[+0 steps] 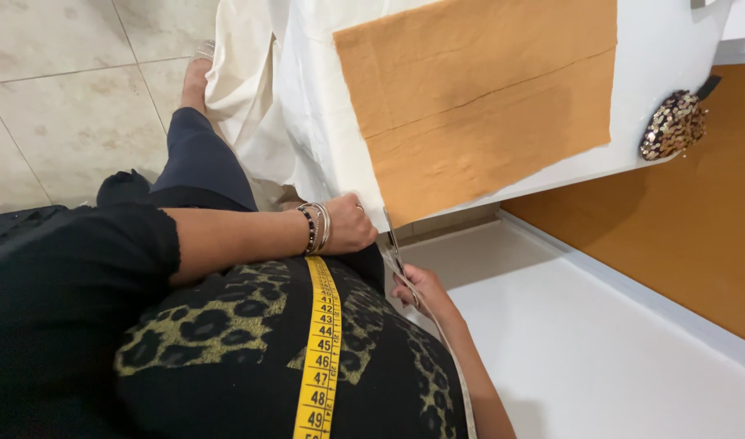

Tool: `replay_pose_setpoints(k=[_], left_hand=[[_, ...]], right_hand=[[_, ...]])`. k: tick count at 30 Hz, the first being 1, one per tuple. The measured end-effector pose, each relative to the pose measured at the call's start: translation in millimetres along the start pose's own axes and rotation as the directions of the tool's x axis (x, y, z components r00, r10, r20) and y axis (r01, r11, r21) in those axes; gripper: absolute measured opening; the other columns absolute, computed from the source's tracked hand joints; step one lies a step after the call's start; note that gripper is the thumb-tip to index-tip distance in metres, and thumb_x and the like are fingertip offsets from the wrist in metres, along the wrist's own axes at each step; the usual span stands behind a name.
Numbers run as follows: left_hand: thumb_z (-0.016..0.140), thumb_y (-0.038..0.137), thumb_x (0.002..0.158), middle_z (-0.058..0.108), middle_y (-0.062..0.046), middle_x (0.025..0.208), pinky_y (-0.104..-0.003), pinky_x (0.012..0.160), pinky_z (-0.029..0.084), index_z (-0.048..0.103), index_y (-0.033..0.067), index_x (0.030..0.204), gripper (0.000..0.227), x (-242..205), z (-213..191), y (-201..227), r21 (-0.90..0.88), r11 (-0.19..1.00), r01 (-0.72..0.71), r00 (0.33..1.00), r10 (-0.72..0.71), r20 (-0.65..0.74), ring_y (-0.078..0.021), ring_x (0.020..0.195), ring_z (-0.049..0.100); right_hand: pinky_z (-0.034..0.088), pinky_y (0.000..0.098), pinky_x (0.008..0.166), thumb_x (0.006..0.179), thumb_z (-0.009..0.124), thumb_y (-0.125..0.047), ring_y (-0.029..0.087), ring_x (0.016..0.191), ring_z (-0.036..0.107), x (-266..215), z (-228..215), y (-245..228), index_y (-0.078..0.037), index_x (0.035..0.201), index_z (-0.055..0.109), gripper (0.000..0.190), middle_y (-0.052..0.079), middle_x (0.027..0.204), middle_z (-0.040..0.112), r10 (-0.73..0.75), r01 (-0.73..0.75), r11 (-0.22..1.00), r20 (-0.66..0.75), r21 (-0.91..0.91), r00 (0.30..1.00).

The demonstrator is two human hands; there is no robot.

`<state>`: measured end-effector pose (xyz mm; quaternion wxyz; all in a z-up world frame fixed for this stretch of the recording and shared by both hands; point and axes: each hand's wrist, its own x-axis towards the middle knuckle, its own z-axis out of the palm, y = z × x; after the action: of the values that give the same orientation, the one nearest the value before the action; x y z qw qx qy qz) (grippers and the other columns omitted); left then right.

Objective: Measuring, marking, and cutting fabric on a work surface

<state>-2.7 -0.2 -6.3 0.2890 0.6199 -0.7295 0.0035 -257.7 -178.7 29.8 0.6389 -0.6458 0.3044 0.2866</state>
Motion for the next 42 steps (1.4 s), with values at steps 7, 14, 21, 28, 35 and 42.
replay_pose_setpoints(k=[7,14,21,28,35,42], left_hand=[[0.057,0.018,0.079,0.061,-0.005,0.054,-0.046,0.051,0.045,0.058,0.0167,0.065,0.014,-2.8,-7.0,-0.1,0.009,1.000,-0.015,0.998,0.015,-0.053,-0.0253,0.045,0.061],[0.057,0.017,0.079,0.060,-0.005,0.054,-0.045,0.050,0.046,0.059,0.0173,0.065,0.014,0.0,-10.4,-0.2,0.003,1.000,-0.022,0.996,0.022,-0.083,-0.0239,0.045,0.061],[0.058,0.017,0.081,0.060,-0.006,0.053,-0.045,0.050,0.047,0.058,0.0167,0.064,0.016,0.2,-5.6,-0.9,-0.004,1.000,-0.023,0.993,0.023,-0.113,-0.0246,0.044,0.061],[0.058,0.017,0.083,0.059,-0.005,0.052,-0.044,0.050,0.049,0.056,0.0180,0.063,0.020,-0.5,0.2,-2.2,-0.002,1.000,-0.021,0.990,0.021,-0.137,-0.0234,0.043,0.061],[0.060,0.016,0.081,0.060,-0.005,0.054,-0.043,0.053,0.049,0.057,0.0167,0.066,0.016,1.2,-8.9,-2.7,-0.032,0.999,-0.019,0.991,0.015,-0.130,-0.0235,0.044,0.062],[0.060,0.018,0.082,0.060,-0.003,0.054,-0.040,0.054,0.050,0.055,0.0185,0.068,0.016,5.8,-16.1,-3.3,-0.025,0.999,-0.023,0.985,0.019,-0.172,-0.0210,0.045,0.061]], right_hand=[[0.060,0.0343,0.057,0.078,0.092,-0.036,0.017,0.059,0.064,19.8,-0.3,-18.2,-0.008,0.083,0.061,0.042,0.005,0.062,0.061,-0.053,0.043,0.992,0.088,0.116,0.995],[0.061,0.0346,0.060,0.080,0.090,-0.039,0.016,0.061,0.063,27.4,-0.4,-16.1,-0.009,0.086,0.060,0.043,0.002,0.066,0.057,-0.106,0.084,0.980,0.121,0.178,0.987],[0.059,0.0350,0.053,0.080,0.089,-0.034,0.019,0.054,0.065,22.6,2.8,-30.4,-0.006,0.084,0.062,0.039,0.007,0.059,0.060,-0.091,0.082,0.988,0.063,0.134,0.994],[0.055,0.0325,0.047,0.080,0.089,-0.029,0.018,0.048,0.065,15.7,3.2,-43.4,-0.007,0.079,0.062,0.034,0.008,0.053,0.062,-0.070,0.069,0.997,0.035,0.016,0.997],[0.058,0.0325,0.050,0.081,0.088,-0.033,0.017,0.052,0.064,20.6,-1.5,-41.3,-0.008,0.083,0.060,0.038,0.007,0.060,0.064,-0.039,0.035,0.995,0.049,0.095,0.998],[0.059,0.0319,0.053,0.078,0.089,-0.042,0.015,0.056,0.064,36.7,-7.9,-72.0,-0.009,0.087,0.061,0.044,0.004,0.064,0.062,-0.074,0.066,0.994,0.098,0.082,0.992]])
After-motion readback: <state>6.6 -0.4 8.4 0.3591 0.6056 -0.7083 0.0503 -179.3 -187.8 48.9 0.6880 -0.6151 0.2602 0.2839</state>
